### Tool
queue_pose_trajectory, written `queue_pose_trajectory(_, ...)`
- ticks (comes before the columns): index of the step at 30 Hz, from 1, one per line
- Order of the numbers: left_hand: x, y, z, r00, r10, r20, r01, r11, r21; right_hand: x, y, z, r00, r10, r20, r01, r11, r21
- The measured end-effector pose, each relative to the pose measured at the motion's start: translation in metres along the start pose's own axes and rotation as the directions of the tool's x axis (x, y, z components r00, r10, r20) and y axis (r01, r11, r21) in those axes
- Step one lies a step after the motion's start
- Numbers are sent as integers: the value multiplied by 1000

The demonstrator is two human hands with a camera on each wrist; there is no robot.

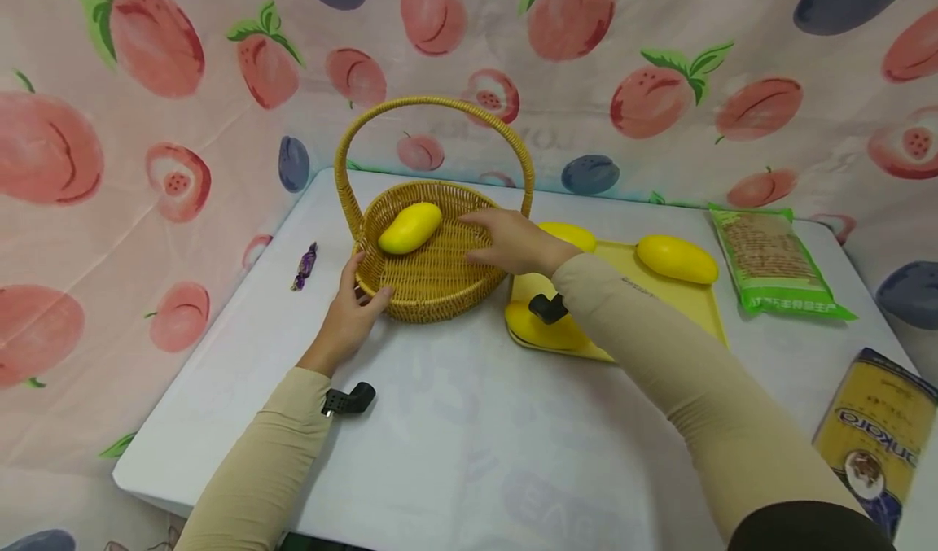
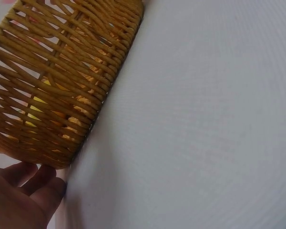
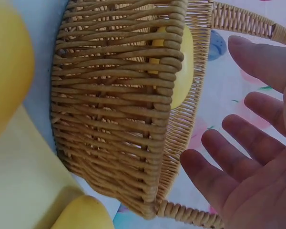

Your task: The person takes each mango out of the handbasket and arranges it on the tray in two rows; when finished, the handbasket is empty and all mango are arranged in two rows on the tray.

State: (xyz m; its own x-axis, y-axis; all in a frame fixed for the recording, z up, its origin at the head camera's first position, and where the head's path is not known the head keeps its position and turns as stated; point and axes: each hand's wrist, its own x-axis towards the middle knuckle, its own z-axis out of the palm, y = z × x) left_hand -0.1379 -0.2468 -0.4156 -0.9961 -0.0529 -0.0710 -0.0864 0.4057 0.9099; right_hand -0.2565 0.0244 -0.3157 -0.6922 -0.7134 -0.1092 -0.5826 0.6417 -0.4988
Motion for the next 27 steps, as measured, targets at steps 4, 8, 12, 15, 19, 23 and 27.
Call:
queue_pose_trajectory(4,0,-1,0,1000,3,1,-3,1000,6,9,-1,1,1000,18,12,-18,1000,8)
queue_pose_trajectory(8,0,-1,1,1000,4,-2,-4,1000,13,19,-1,3,999,32,6,-32,999,10)
queue_pose_trajectory(12,1,-2,1,1000,11,-4,-10,1000,13,27,-2,6,999,42,-9,-42,999,19)
queue_pose_trajectory(15,1,-2,0,1000,16,-4,-16,1000,13,33,-1,10,999,49,-15,-49,998,30)
queue_pose_trajectory(19,1,-1,0,1000,14,-3,-14,1000,8,38,-1,14,998,64,-15,-64,997,35)
queue_pose_trajectory(23,1,0,0,1000,16,-2,-16,1000,4,42,1,15,997,65,-29,-64,997,31)
queue_pose_trajectory(27,1,-2,0,1000,17,-2,-17,1000,1,45,4,15,997,69,-28,-67,997,45)
